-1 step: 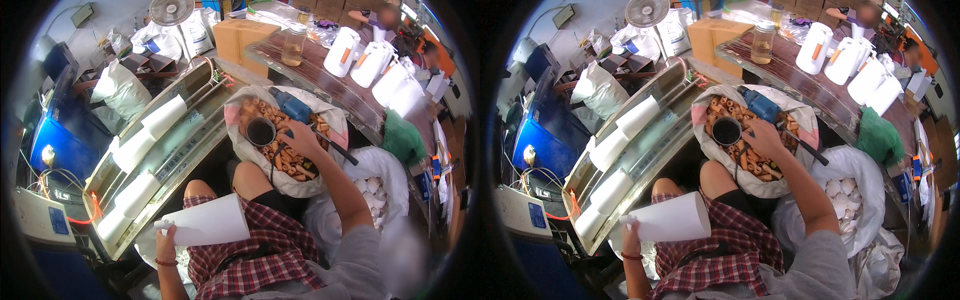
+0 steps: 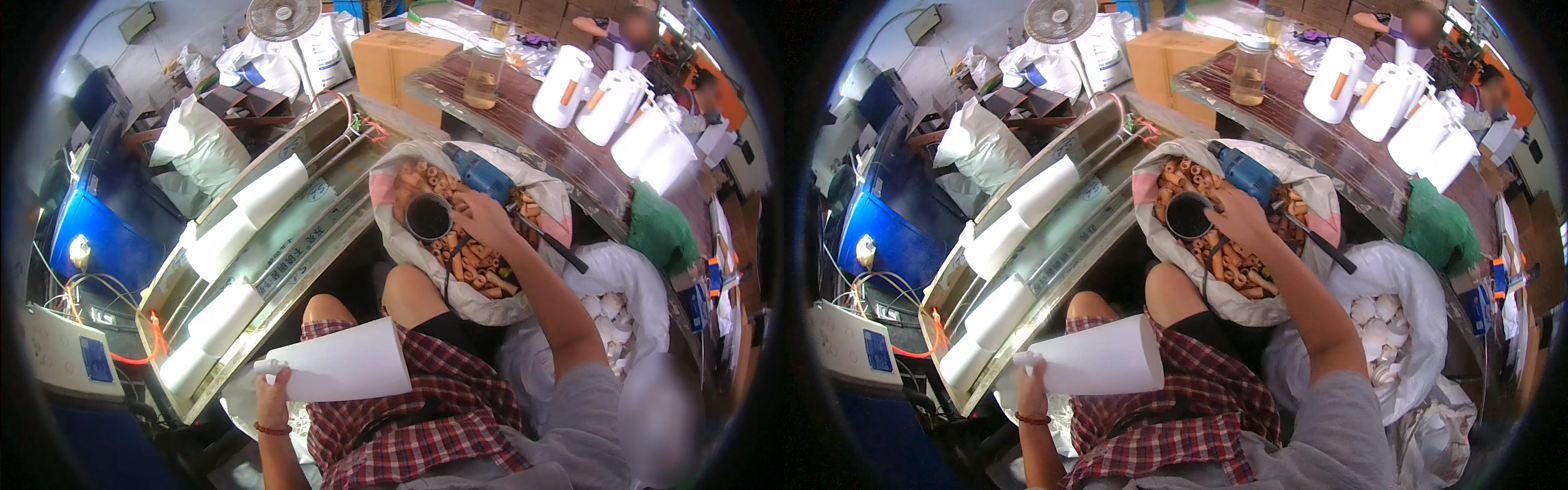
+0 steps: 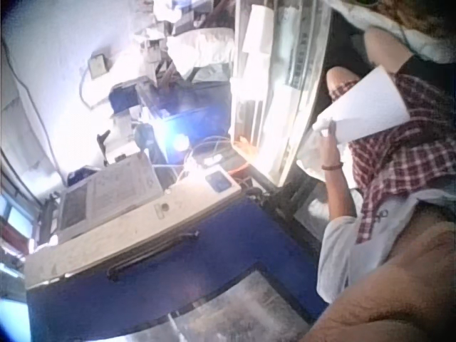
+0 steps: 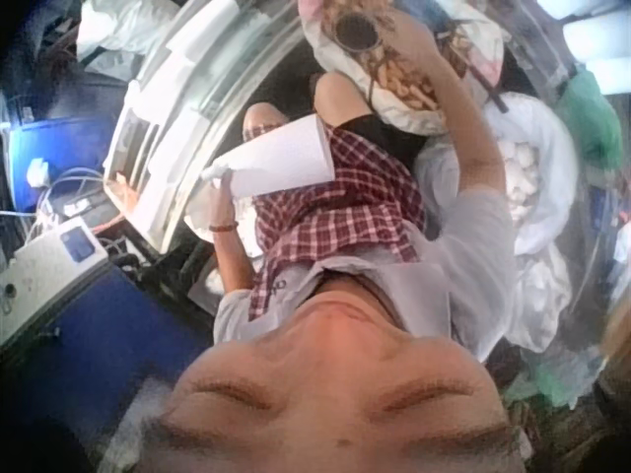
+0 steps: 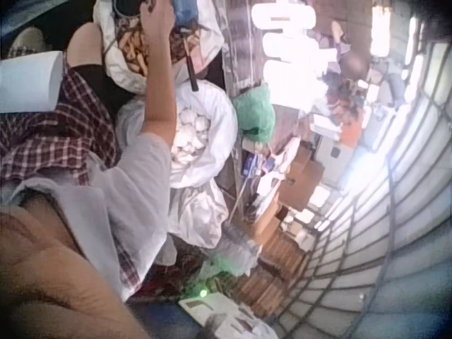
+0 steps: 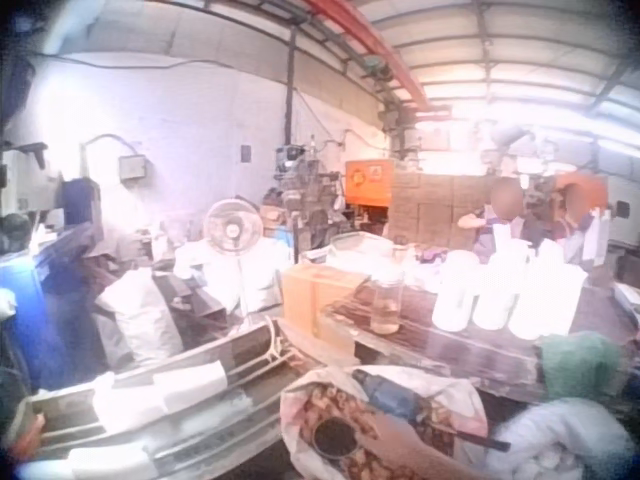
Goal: The person wipes white plastic cones with a black cloth, takes small wooden inserts from a bag, and drills them into the side of each cone using a power drill.
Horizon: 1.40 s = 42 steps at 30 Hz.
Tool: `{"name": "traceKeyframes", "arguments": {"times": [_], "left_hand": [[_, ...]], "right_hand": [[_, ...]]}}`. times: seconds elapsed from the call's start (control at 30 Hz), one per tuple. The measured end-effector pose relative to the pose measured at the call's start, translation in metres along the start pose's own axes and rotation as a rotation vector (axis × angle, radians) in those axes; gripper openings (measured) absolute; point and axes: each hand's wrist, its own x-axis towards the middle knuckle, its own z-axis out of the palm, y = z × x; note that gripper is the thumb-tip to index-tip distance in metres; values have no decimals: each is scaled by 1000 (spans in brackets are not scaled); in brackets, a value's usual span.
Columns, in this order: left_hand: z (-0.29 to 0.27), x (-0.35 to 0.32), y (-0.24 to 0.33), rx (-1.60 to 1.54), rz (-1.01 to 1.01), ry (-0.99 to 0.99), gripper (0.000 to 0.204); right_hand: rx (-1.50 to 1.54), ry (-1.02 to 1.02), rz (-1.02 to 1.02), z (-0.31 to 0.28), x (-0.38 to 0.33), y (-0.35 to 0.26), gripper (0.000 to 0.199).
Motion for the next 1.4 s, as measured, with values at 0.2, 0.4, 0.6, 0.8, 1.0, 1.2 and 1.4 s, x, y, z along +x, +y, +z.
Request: {"name": "traceKeyframes", "arguments": {"times": [0.2, 0.4, 0.6, 0.8, 1.0, 1.2, 1.4], "left_hand": [[7, 9, -1, 349, 388, 176, 47], [17, 26, 7, 354, 442, 59, 52], [10, 25, 3, 396, 550, 134, 24], [13, 14, 2, 308, 470, 34, 18], [11, -4, 16, 526, 622, 95, 21], [9, -4, 7, 520, 609, 91, 24], [7, -3, 4, 528, 669, 66, 27]], "right_hand": [[-252, -50, 40, 85, 121, 9, 48], [-335, -91, 28, 112, 153, 35, 45], [306, -87, -8, 48, 122, -35, 21], [955, -406, -254, 30, 27, -140, 19], [-13, -617, -600, 38, -56, -230, 37], [24, -616, -748, 42, -76, -268, 35], [-108, -394, -994, 68, -80, -258, 41]]}}
